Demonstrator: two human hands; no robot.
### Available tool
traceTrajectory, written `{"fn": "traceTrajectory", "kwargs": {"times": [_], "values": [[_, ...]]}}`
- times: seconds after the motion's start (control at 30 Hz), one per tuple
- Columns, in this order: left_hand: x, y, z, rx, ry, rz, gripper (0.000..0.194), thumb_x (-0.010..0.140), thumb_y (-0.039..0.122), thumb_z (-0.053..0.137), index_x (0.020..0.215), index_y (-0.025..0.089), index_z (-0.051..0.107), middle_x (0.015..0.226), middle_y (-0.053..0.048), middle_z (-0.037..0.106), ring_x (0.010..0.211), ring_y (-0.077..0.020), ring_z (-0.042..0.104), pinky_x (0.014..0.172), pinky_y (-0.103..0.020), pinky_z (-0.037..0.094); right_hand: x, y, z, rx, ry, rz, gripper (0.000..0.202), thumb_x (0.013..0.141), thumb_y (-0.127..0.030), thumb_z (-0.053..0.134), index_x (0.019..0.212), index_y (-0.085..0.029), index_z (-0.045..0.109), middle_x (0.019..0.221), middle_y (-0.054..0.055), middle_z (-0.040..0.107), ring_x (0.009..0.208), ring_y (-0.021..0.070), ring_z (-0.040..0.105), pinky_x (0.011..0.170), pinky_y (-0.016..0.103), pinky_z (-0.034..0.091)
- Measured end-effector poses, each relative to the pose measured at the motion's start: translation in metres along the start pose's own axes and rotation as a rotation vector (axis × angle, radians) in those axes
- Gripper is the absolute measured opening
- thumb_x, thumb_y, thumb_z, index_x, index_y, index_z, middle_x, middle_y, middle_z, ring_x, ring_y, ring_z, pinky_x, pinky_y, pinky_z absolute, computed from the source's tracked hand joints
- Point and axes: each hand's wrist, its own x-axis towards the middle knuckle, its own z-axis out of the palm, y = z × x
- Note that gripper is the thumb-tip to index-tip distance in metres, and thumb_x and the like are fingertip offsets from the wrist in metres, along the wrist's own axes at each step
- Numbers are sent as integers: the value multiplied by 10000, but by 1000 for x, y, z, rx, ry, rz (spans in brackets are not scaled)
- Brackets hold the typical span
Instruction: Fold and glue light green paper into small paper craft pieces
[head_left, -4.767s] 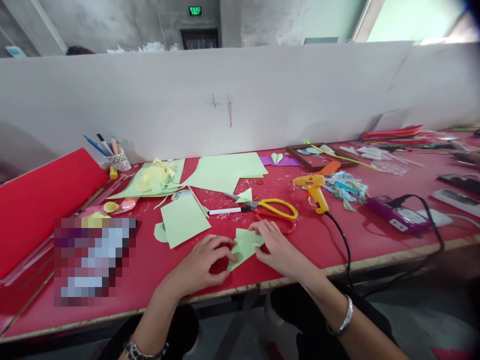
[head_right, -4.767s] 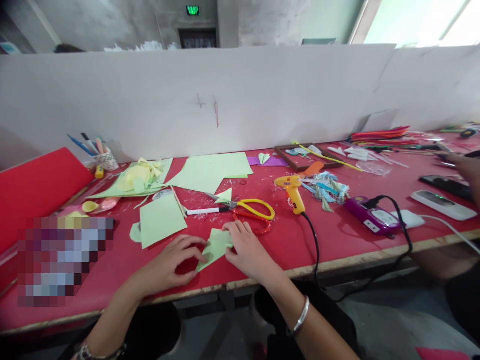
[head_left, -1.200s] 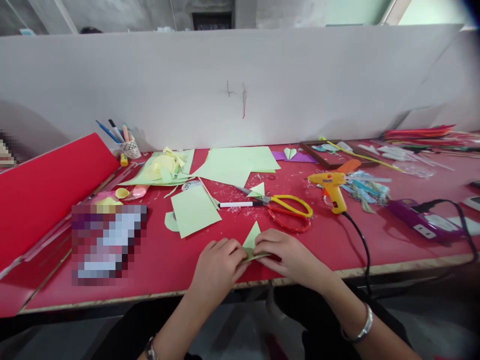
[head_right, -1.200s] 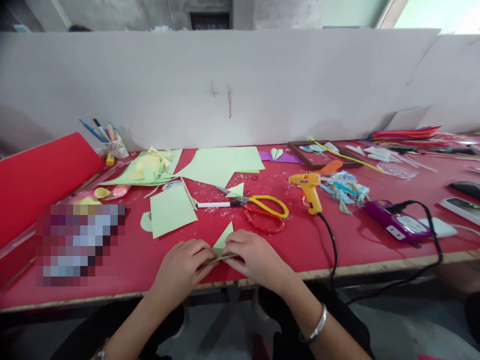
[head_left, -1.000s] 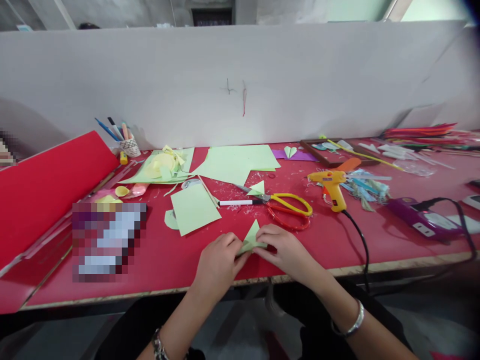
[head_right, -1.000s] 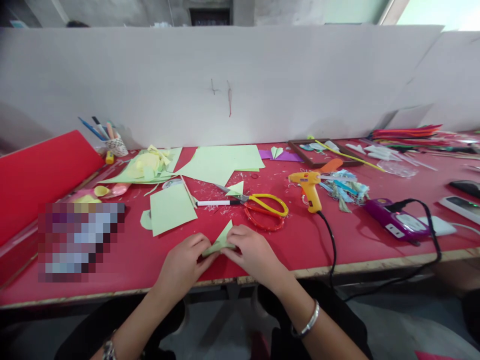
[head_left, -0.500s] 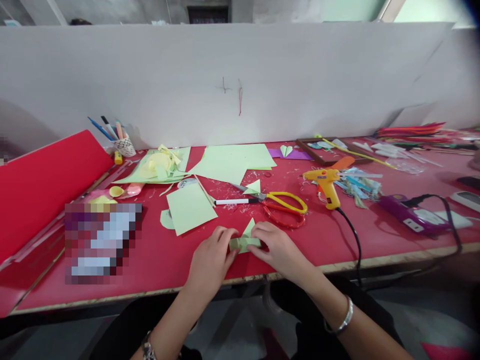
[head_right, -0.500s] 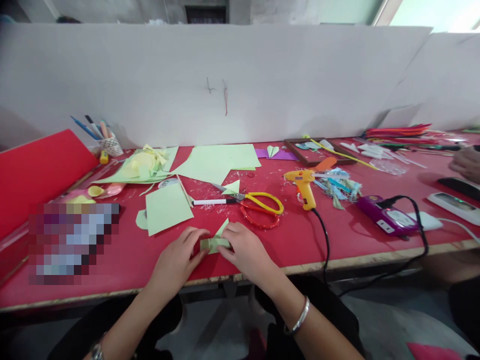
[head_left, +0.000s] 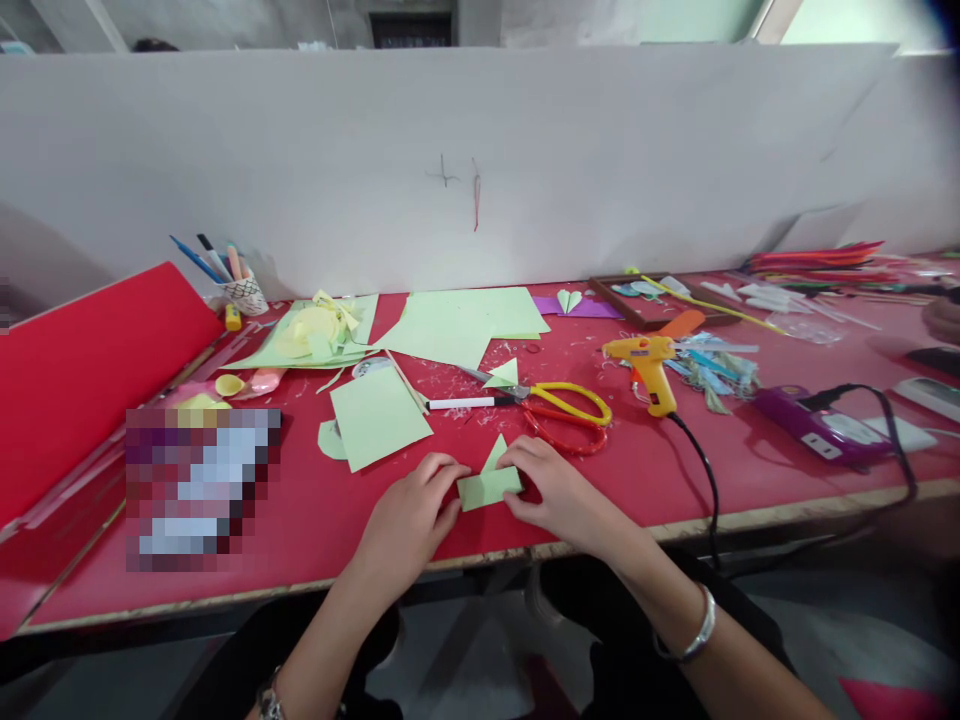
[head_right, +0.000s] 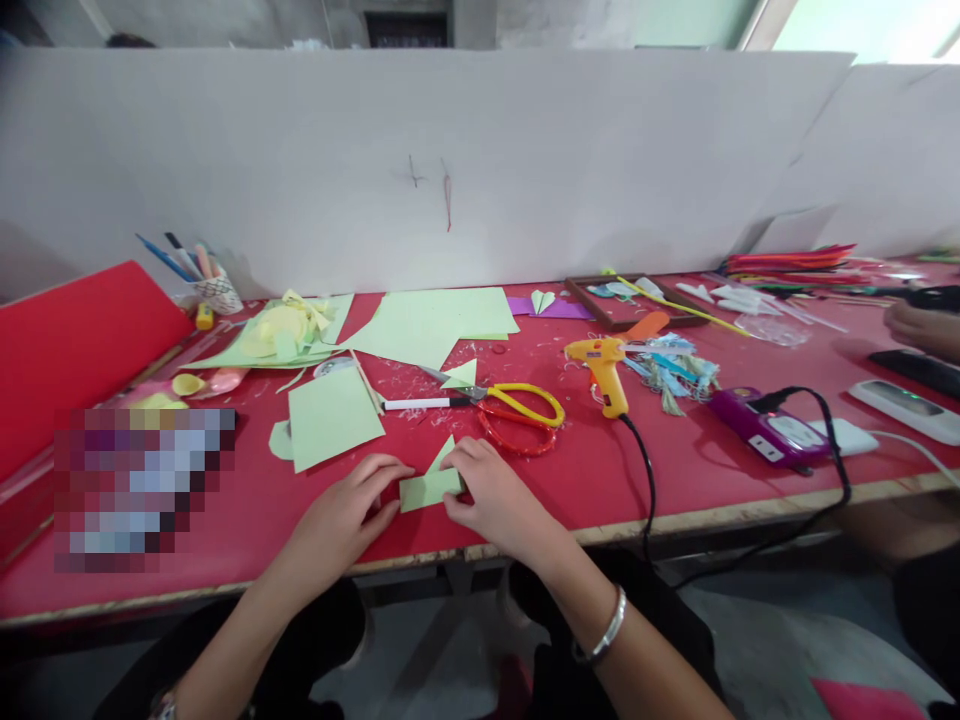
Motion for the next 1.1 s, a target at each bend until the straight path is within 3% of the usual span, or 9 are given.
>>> {"fn": "traceTrajectory", "kwargs": {"times": [0.2,0.3,0.37,0.5,0.67,0.9,1.1], "values": [[2,10,3,-127,43,6,232,788,211,478,1013,207,536,1059,-50,527,836,-157,558,677,-261,463,-2,2,-3,37,-36,-48,242,695,-18,504,883,-161,556,873,48,530,843,165,504,764,293,442],[2,17,8,-146,41,40,369,729,308,587,1068,204,488,1058,-54,530,876,-181,544,705,-287,456,-5,2,-3,49,-22,-89,187,702,-36,516,827,-171,551,863,41,541,841,161,504,758,288,441],[3,20,10,-99,34,52,401,721,330,606,1080,203,480,1000,-49,559,877,-193,540,703,-300,444,-7,3,-5,80,-39,-113,154,712,-45,523,792,-175,544,862,36,552,836,152,512,748,276,444],[4,21,10,50,-37,142,101,808,261,517,864,195,569,832,-16,585,763,-160,541,652,-275,403,-10,7,-12,114,-133,-177,131,735,-65,536,788,-179,576,902,33,562,841,131,529,755,251,443],[3,18,8,224,-74,264,122,838,162,443,794,163,557,779,-23,575,731,-159,520,649,-281,396,-10,9,-13,85,-157,-203,70,758,-131,572,790,-180,611,894,37,564,829,130,530,746,242,439],[1,15,11,155,-27,9,171,825,289,475,736,149,520,753,-20,529,671,-145,507,553,-236,384,-8,7,4,-10,-20,-106,80,779,-210,571,732,-146,580,829,55,566,777,155,521,699,271,444],[4,19,11,71,-36,-77,119,811,241,471,736,159,514,774,-14,506,662,-137,499,547,-235,373,-5,2,6,-23,-36,-38,69,765,-202,592,736,-141,580,813,52,556,761,156,519,683,268,441]]}}
